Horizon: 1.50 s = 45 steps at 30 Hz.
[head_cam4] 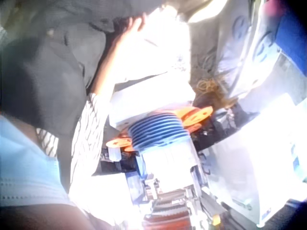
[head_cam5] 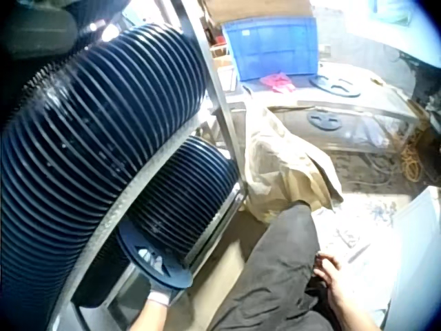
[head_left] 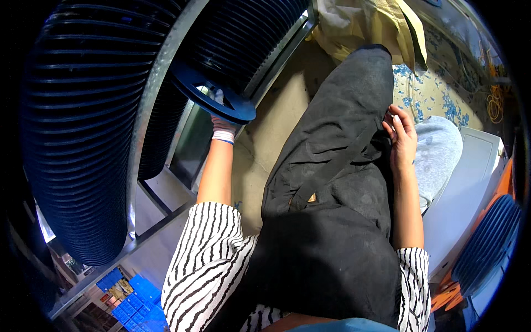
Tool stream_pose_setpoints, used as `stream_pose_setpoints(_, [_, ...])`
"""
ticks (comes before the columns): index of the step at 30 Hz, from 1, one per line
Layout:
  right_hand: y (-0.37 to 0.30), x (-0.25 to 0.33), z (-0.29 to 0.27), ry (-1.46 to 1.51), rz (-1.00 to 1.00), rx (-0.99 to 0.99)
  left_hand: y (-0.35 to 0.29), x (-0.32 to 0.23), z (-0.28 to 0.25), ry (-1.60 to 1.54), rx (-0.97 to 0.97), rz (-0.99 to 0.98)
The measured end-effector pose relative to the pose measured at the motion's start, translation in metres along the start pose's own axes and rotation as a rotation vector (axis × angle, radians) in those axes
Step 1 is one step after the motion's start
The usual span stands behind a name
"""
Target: The person sits on the floor and repeatedly picks up blue plastic spools from a nearby pile, then places them onto a metal rack holding black corrugated pipes. The person handles the spools one at a time, stacking them on the rack throughout the clip.
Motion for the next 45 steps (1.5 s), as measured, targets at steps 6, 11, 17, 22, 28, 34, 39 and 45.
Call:
stream_pose_setpoints(6, [0.005, -0.008, -0.006, -0.009, 0.042, -0.065, -0.033, -0.005, 0.028, -0.115, -0.023, -0.031])
stream_pose_setpoints(11, [0.008, -0.018, -0.005, -0.029, 0.069, -0.079, -0.030, -0.017, 0.017, -0.028, -0.073, -0.024])
stream_pose_setpoints(17, [0.014, -0.024, -0.007, -0.027, 0.080, -0.034, 0.000, -0.052, 0.058, 0.044, 0.063, 0.099])
stream_pose_setpoints(22, [0.012, -0.019, -0.001, -0.052, 0.063, -0.027, 0.087, -0.008, 0.031, -0.167, 0.280, -0.075])
stream_pose_setpoints(28, [0.013, -0.024, -0.008, -0.091, 0.076, -0.056, 0.116, 0.022, 0.028, -0.285, 0.145, -0.305])
stream_pose_setpoints(34, [0.016, -0.030, -0.015, -0.063, 0.103, -0.055, 0.123, 0.026, 0.030, -0.174, 0.081, -0.303])
stream_pose_setpoints(39, [0.013, -0.031, -0.016, -0.065, 0.115, -0.059, 0.124, 0.024, 0.024, -0.084, 0.025, -0.293])
stream_pose_setpoints(45, [0.017, -0.034, -0.019, -0.016, 0.081, -0.026, 0.112, 0.020, -0.002, 0.076, -0.184, -0.255])
Point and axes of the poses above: each hand's wrist, its own y-axis towards the middle knuckle, its own z-axis out of the palm, x = y × z, the point moved 10 cm from there along y, towards the middle knuckle, and after that the axes turned 2 degrees about y, right-handed, at the moved point
